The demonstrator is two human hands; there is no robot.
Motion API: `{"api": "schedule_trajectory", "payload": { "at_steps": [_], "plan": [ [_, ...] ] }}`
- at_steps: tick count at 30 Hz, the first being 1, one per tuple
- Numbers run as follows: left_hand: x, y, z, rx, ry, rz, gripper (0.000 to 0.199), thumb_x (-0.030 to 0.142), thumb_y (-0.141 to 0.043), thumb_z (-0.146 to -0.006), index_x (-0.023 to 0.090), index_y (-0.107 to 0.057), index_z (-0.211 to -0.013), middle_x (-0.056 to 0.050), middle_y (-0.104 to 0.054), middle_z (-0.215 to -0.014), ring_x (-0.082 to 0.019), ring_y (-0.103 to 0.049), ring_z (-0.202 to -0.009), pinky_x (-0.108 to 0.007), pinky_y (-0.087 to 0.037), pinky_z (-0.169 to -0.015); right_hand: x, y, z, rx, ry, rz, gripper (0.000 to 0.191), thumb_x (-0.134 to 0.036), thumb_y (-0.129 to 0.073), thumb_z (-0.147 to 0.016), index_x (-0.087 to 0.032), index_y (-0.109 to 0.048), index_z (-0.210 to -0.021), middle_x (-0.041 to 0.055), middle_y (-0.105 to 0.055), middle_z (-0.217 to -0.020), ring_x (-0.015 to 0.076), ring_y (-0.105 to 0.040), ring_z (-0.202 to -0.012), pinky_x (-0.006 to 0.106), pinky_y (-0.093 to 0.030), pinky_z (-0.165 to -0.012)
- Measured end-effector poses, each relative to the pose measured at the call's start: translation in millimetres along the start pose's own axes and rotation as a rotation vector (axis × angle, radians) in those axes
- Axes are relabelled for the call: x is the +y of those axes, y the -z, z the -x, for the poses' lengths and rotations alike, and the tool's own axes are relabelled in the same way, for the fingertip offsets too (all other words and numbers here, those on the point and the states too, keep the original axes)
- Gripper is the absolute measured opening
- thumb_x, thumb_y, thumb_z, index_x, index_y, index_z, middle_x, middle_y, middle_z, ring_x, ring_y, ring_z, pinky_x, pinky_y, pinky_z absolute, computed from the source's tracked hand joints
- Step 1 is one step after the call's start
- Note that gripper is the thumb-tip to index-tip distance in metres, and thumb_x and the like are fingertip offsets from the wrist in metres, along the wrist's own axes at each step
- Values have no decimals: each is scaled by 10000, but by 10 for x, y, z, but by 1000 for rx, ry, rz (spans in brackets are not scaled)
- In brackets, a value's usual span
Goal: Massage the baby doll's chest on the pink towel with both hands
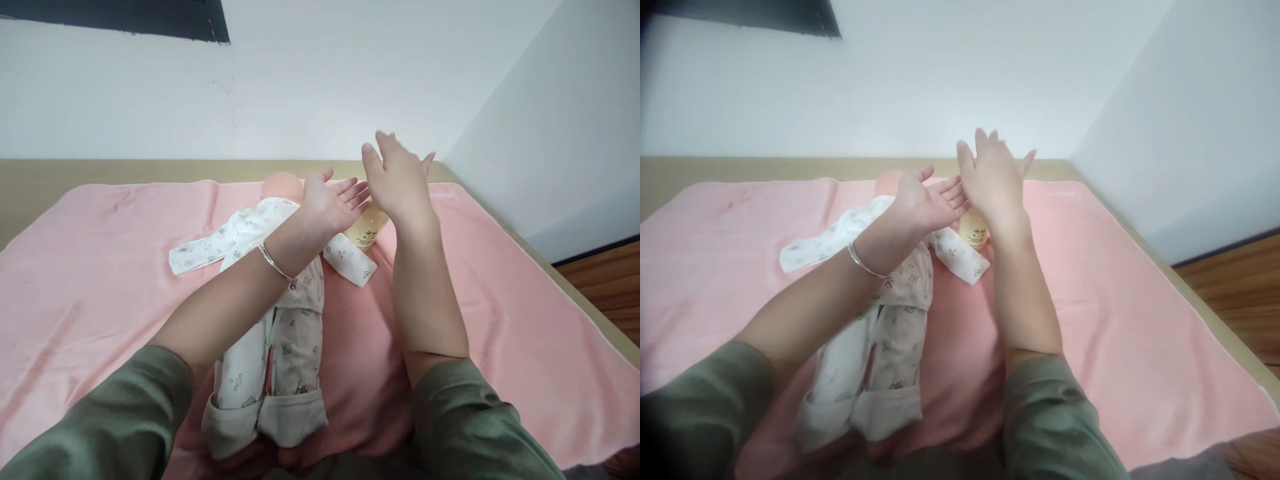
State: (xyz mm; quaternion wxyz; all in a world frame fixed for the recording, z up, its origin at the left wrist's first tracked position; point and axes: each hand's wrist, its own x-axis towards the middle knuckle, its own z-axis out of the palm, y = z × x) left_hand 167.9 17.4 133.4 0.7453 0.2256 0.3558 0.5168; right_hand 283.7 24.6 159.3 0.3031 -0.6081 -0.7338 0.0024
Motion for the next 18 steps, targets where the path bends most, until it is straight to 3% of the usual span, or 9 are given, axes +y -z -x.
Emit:
{"api": "schedule_trajectory", "payload": {
  "at_steps": [2,4,7,9,12,15,18],
  "plan": [
    [-26,-64,53,28,40,131,523,442,-272,-1017,152,-575,-1330,-167,-690,-1298,-289,-681,-1264,-441,-611,-1019,-47,-152,-1,-79,-28,17,567,-498,-212,-1098,-192,-665,-1249,141,-744,-1258,356,-616,-1344,780,-121,-1237],
    [-62,-114,104,36,91,263,431,412,-314,-1031,156,-622,-1190,-150,-720,-1229,-276,-692,-1244,-402,-610,-1014,-82,-245,16,-167,-57,111,617,-507,-210,-1089,-165,-724,-1082,151,-776,-1090,348,-682,-1209,731,-158,-1251],
    [-110,-133,156,18,117,375,277,340,-404,-1022,186,-630,-981,-109,-736,-1204,-247,-681,-1272,-335,-597,-1030,-114,-304,11,-197,-82,294,570,-484,-303,-1054,-134,-748,-988,193,-767,-1060,369,-678,-1185,651,-292,-1218],
    [-114,-106,186,49,149,403,267,334,-414,-1017,187,-628,-954,-113,-723,-1254,-221,-668,-1305,-272,-586,-1040,-133,-305,-21,-207,-124,329,508,-462,-361,-1018,-139,-752,-995,204,-766,-1056,377,-684,-1155,571,-456,-1083],
    [-52,-19,296,105,212,389,365,376,-396,-1017,150,-648,-1154,-165,-691,-1350,-227,-646,-1351,-262,-566,-1095,-182,-287,-82,-272,-223,353,413,-401,-413,-966,-164,-752,-965,197,-771,-983,371,-715,-1047,460,-536,-860],
    [108,120,533,115,188,313,580,423,-447,-987,104,-504,-1468,-196,-565,-1539,-265,-521,-1489,-327,-494,-1206,-231,-286,-128,-298,-260,400,317,-335,-449,-925,-185,-727,-896,184,-763,-938,356,-713,-1023,425,-518,-829],
    [356,298,836,84,135,259,705,436,-417,-991,136,-320,-1621,-175,-400,-1680,-272,-359,-1592,-387,-397,-1278,-245,-299,-144,-307,-288,386,244,-293,-456,-900,-219,-646,-766,135,-734,-860,321,-701,-937,402,-504,-797]
  ]
}}
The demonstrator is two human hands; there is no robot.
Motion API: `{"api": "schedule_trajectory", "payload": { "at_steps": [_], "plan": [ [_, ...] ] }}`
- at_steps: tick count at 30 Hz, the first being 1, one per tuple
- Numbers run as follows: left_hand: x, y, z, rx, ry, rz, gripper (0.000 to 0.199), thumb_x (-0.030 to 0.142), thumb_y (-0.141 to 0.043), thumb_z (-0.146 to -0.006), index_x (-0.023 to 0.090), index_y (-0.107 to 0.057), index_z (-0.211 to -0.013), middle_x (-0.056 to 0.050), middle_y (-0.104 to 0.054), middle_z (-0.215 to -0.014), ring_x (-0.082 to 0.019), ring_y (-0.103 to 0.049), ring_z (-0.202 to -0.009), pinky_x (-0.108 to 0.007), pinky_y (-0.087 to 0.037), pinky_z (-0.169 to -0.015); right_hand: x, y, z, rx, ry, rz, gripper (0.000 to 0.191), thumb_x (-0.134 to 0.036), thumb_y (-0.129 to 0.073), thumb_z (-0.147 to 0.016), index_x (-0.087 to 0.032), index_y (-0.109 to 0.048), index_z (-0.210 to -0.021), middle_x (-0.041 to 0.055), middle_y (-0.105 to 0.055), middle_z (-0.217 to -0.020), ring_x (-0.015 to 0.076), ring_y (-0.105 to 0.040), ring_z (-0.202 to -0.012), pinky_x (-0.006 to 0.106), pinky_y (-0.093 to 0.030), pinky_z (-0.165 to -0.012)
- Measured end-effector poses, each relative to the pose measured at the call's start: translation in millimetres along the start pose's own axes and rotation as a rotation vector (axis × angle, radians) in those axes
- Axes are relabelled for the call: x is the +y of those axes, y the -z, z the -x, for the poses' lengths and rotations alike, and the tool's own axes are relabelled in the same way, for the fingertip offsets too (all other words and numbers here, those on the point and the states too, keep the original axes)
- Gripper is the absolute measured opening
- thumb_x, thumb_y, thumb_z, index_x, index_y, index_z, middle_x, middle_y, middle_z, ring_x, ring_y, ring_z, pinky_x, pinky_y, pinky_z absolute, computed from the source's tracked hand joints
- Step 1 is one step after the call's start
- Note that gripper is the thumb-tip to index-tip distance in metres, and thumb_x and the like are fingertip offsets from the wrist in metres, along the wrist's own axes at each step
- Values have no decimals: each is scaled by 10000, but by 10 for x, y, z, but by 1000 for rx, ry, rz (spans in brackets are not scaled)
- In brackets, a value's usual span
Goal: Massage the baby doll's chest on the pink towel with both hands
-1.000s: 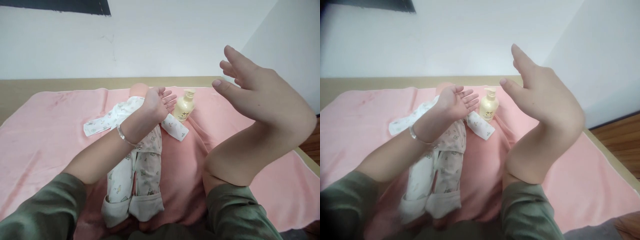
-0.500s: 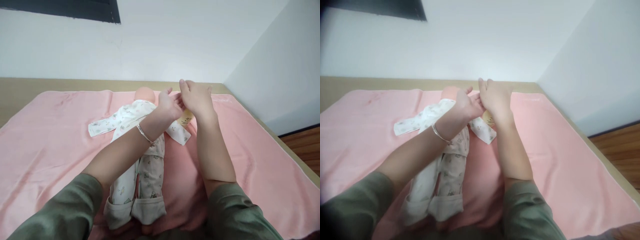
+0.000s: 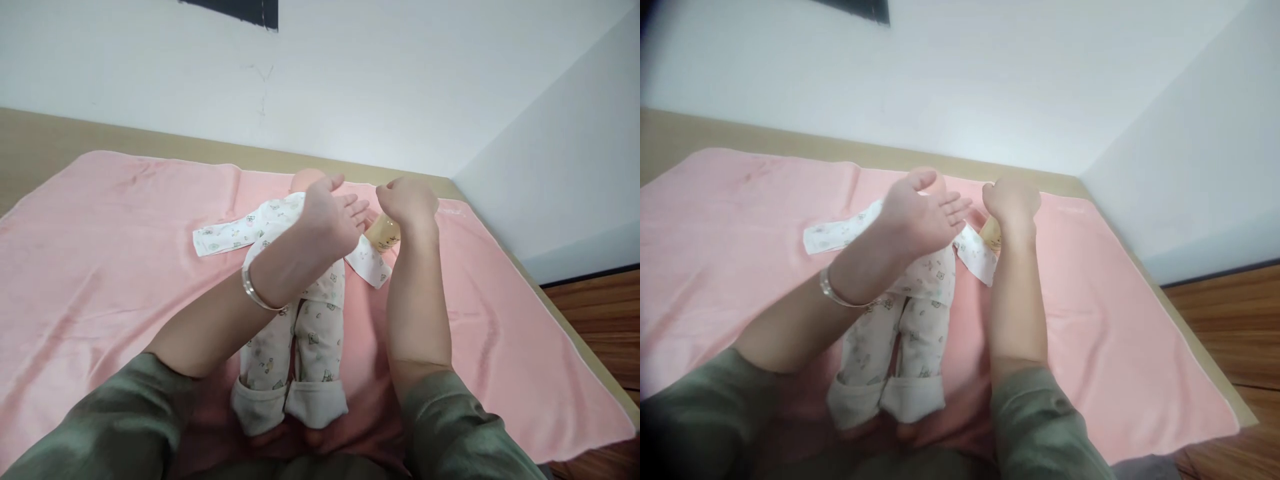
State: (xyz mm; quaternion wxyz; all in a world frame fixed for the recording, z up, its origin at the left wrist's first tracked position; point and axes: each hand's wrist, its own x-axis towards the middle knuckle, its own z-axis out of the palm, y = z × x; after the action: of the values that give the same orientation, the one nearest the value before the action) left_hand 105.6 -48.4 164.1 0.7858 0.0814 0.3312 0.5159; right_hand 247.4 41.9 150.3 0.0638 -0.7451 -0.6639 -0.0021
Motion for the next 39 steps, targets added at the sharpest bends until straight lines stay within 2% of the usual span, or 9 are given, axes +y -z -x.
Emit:
{"api": "schedule_trajectory", "payload": {
  "at_steps": [5,12,16,26,29,31,33,36,39],
  "plan": [
    [441,211,397,-72,-34,70,688,383,-382,-1028,201,-217,-1671,-123,-381,-1704,-232,-349,-1591,-388,-276,-1318,5,-2,20,9,-6,-121,249,-239,-470,-859,-231,-473,-610,57,-619,-695,243,-631,-726,394,-492,-761],
    [682,322,655,-136,-104,85,654,295,-186,-1011,36,-291,-1602,-211,-492,-1603,-287,-451,-1490,-451,-402,-1146,9,12,8,-1,-17,-153,231,-329,-510,-905,-216,-678,-794,127,-758,-896,296,-685,-906,482,-526,-908],
    [711,346,793,-204,-84,177,976,163,189,-733,83,-256,-1598,-132,-441,-1597,-317,-325,-1460,-512,-443,-898,21,-17,37,40,-2,-125,278,-363,-493,-917,-212,-722,-866,144,-773,-969,329,-698,-987,504,-527,-924],
    [911,737,725,-593,170,581,1529,16,249,-110,21,-361,-1512,-31,-328,-1617,-275,-160,-1507,-655,-300,-936,91,-83,63,96,102,-119,452,-404,-479,-943,-200,-741,-1248,147,-723,-1336,396,-631,-1279,586,-484,-1079],
    [950,774,707,-614,262,646,1220,179,262,-491,98,-421,-1498,-15,-368,-1652,-256,-216,-1557,-594,-223,-1143,106,-108,51,122,139,-131,459,-402,-486,-944,-195,-734,-1270,147,-722,-1342,395,-622,-1295,593,-471,-1100],
    [950,767,724,-649,200,584,1155,181,204,-531,160,-413,-1508,28,-391,-1637,-234,-207,-1554,-552,-242,-1172,120,-125,41,139,145,-145,465,-395,-489,-947,-185,-724,-1289,152,-721,-1345,395,-620,-1306,601,-465,-1110],
    [934,744,751,-616,-48,223,1125,79,171,-515,164,-387,-1488,52,-413,-1598,-194,-107,-1557,-497,-335,-1128,137,-147,20,151,145,-169,456,-382,-497,-944,-183,-720,-1289,151,-721,-1347,391,-622,-1314,605,-461,-1121],
    [901,709,785,-225,-500,-693,768,140,38,-730,261,-407,-1345,88,-508,-1525,-101,20,-1570,-271,-438,-1108,154,-163,-14,152,164,-229,430,-362,-507,-936,-194,-717,-1273,139,-717,-1358,375,-628,-1319,598,-463,-1132],
    [887,714,803,-212,-585,-818,582,292,37,-981,229,-418,-1339,60,-533,-1518,-135,-116,-1605,-274,-388,-1184,130,-50,85,192,186,-303,414,-332,-494,-942,-178,-713,-1259,129,-704,-1380,357,-616,-1346,576,-454,-1164]
  ]
}}
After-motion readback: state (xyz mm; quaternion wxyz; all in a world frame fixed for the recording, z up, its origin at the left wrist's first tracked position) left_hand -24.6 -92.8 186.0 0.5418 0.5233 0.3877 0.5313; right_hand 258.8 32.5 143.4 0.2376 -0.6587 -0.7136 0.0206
